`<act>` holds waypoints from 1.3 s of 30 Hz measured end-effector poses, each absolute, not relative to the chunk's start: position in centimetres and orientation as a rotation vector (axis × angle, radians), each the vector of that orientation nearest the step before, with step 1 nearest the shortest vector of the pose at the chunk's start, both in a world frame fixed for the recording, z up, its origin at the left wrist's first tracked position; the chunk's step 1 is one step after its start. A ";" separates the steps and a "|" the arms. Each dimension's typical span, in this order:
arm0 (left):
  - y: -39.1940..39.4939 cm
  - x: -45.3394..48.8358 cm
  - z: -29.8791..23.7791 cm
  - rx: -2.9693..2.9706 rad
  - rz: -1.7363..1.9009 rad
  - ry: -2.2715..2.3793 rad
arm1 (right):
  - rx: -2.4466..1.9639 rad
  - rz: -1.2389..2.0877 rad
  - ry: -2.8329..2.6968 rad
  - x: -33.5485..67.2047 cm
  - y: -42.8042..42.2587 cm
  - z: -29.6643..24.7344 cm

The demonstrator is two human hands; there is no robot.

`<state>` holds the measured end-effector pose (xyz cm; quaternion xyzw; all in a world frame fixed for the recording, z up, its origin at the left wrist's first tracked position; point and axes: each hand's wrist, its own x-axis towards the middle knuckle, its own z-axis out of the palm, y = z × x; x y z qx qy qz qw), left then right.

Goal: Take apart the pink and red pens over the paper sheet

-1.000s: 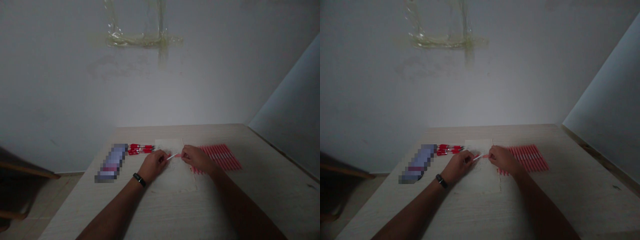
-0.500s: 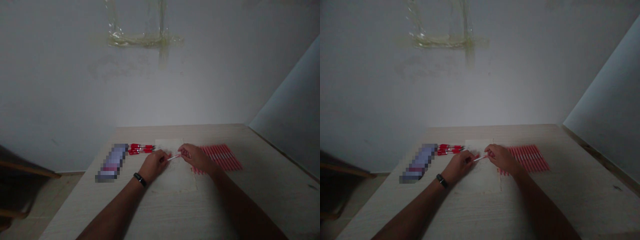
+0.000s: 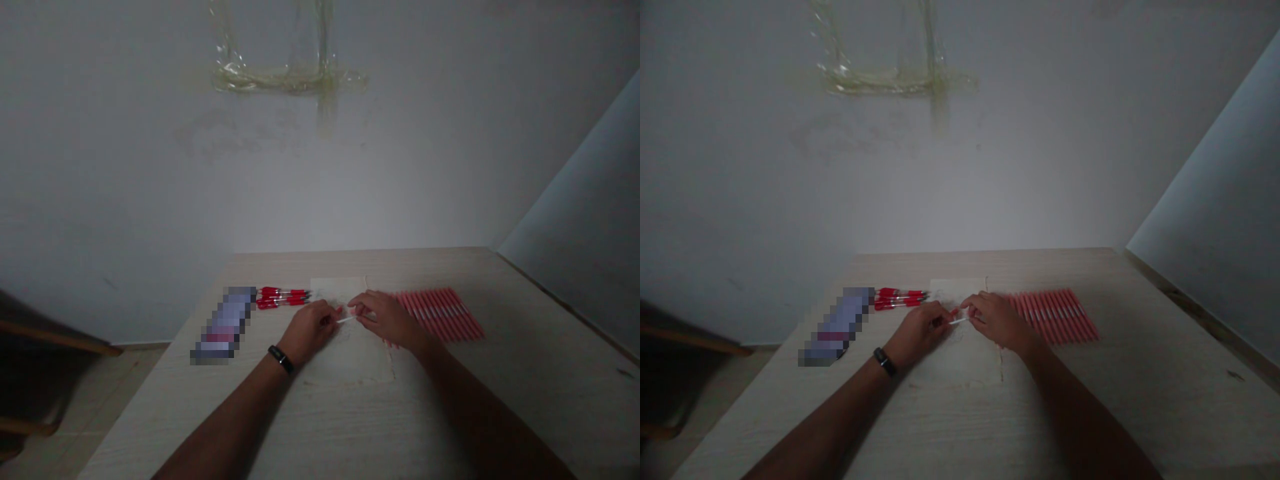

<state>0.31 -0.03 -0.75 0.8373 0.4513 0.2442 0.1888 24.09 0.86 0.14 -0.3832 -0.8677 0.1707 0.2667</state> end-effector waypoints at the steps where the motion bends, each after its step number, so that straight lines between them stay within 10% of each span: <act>1: 0.0 0.3 -0.8 2.359 0.687 1.255 | -1.029 0.458 -2.349 23.9 0.8 0.1; 39: -0.2 0.4 -0.4 2.251 0.731 1.360 | -1.288 0.197 -2.358 24.7 2.8 -2.7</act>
